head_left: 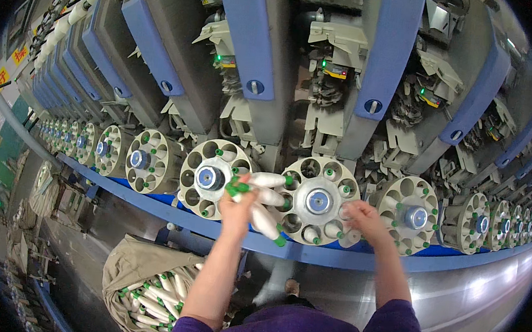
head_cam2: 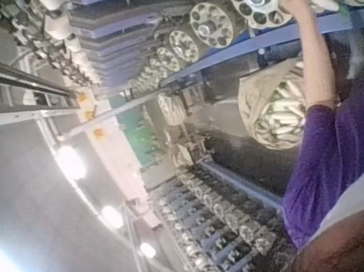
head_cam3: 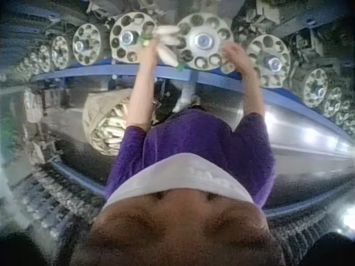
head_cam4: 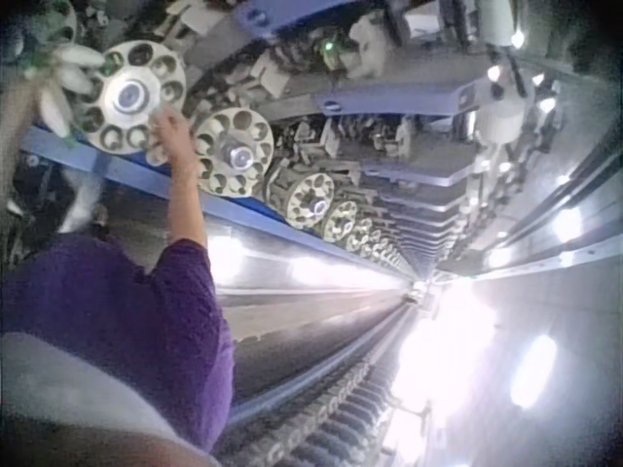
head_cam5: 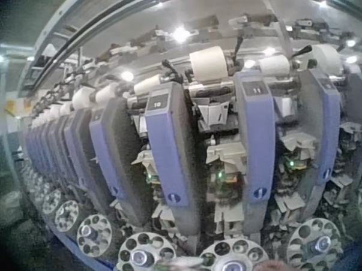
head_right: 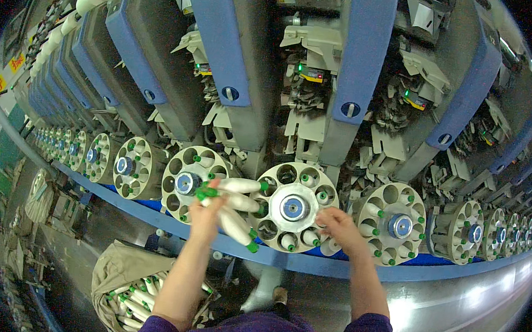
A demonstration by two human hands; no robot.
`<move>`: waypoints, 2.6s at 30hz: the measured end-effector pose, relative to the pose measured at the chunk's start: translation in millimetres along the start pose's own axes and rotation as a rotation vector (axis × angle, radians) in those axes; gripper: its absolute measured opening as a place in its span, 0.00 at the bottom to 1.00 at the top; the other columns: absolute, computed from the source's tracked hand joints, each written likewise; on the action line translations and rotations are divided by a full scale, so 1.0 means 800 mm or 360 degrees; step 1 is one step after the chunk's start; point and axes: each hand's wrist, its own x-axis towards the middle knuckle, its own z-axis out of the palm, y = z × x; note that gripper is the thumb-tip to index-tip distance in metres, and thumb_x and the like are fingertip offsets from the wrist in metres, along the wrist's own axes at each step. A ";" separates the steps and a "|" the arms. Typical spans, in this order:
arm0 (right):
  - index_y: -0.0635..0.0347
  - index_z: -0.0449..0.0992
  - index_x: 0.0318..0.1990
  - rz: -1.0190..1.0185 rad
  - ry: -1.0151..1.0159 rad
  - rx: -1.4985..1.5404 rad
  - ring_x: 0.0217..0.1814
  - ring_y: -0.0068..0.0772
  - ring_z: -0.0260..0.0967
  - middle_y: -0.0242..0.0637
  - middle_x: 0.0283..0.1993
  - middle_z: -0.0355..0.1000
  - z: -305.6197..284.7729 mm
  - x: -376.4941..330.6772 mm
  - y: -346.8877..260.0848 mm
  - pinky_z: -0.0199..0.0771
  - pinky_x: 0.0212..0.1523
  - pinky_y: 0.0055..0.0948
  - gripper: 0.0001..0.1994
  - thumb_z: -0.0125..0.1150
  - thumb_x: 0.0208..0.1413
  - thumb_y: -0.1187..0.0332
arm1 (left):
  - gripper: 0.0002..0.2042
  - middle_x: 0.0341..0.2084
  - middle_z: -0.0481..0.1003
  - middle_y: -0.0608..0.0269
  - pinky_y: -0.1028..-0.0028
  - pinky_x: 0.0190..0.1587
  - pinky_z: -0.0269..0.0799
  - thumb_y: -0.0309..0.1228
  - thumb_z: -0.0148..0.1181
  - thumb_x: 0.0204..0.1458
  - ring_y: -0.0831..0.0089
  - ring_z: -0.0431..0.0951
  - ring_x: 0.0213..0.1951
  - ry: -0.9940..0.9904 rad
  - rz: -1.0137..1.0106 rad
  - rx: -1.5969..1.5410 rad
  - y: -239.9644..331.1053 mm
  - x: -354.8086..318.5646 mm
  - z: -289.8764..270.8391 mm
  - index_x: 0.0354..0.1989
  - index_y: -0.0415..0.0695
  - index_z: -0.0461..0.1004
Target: The person repeatedly picks white spools with green ends from a cloth bag and places them into slots on rotating circular fixtures on a textile machine. The person moves along the machine row, refilling empty slots as needed.
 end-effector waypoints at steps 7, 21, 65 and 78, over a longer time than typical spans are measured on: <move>0.63 0.73 0.33 -0.0352 -0.0625 0.0141 0.41 0.33 0.73 0.43 0.38 0.74 0.038 -0.033 -0.059 0.70 0.47 0.32 0.11 0.49 0.59 0.65 | 0.24 0.40 0.67 0.58 0.74 0.49 0.65 0.18 0.52 0.45 0.71 0.69 0.42 0.0029 0.0565 0.0525 -0.070 -0.047 0.065 0.54 0.42 0.66; 0.58 0.68 0.33 -0.0167 -0.0369 0.0840 0.22 0.21 0.61 0.28 0.24 0.63 0.035 0.003 -0.071 0.70 0.27 0.24 0.06 0.53 0.56 0.66 | 0.08 0.17 0.64 0.69 0.75 0.22 0.65 0.36 0.48 0.59 0.78 0.65 0.18 0.0325 -0.0147 -0.1081 0.001 -0.026 -0.020 0.43 0.48 0.65; 0.58 0.76 0.37 -0.0950 0.0005 -0.1623 0.43 0.32 0.69 0.41 0.44 0.71 0.063 0.056 -0.026 0.69 0.39 0.25 0.10 0.61 0.50 0.63 | 0.15 0.36 0.73 0.59 0.74 0.45 0.67 0.31 0.53 0.54 0.74 0.72 0.42 -0.0424 0.0465 0.0612 0.043 -0.066 -0.018 0.49 0.41 0.66; 0.58 0.74 0.34 -0.1192 -0.0538 -0.1038 0.44 0.41 0.70 0.40 0.43 0.72 0.232 -0.045 0.133 0.69 0.46 0.36 0.05 0.59 0.47 0.75 | 0.16 0.34 0.76 0.52 0.65 0.43 0.70 0.41 0.56 0.49 0.58 0.76 0.39 -0.0674 -0.1333 0.1424 -0.306 -0.454 -0.274 0.42 0.45 0.73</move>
